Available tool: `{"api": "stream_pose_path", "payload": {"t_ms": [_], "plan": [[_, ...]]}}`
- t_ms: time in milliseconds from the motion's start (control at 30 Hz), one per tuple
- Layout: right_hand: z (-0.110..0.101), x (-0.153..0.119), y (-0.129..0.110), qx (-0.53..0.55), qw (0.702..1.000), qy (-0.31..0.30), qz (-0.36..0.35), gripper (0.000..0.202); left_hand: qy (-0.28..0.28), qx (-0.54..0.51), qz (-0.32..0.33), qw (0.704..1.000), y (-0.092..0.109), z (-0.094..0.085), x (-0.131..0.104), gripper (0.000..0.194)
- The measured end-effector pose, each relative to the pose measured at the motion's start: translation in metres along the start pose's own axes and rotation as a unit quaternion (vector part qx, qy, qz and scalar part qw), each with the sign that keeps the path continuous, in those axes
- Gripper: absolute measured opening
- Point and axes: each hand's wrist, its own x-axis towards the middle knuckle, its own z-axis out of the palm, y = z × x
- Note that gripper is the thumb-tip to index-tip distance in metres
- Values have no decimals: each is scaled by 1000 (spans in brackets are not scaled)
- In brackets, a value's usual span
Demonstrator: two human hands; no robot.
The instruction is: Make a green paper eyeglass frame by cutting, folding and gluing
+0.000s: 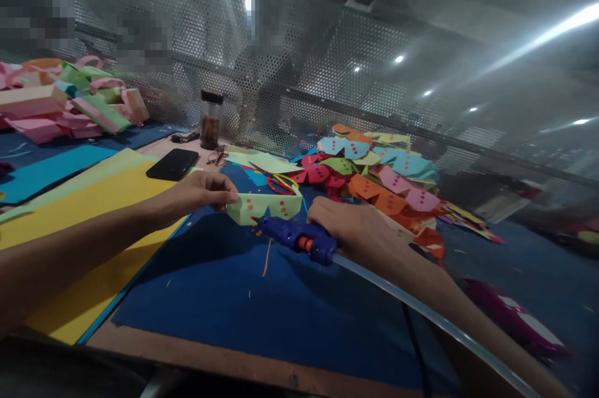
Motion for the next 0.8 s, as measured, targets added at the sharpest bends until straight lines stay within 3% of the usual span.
{"api": "stream_pose_path", "payload": {"t_ms": [267,800], "plan": [[-14,0,-2,-46,998,0,-53,12,-14,19,-3,1000,-4,-4,2,24],[-15,-1,-19,-169,979,43,-103,28,-52,40,-11,998,-3,-8,1,21]]}}
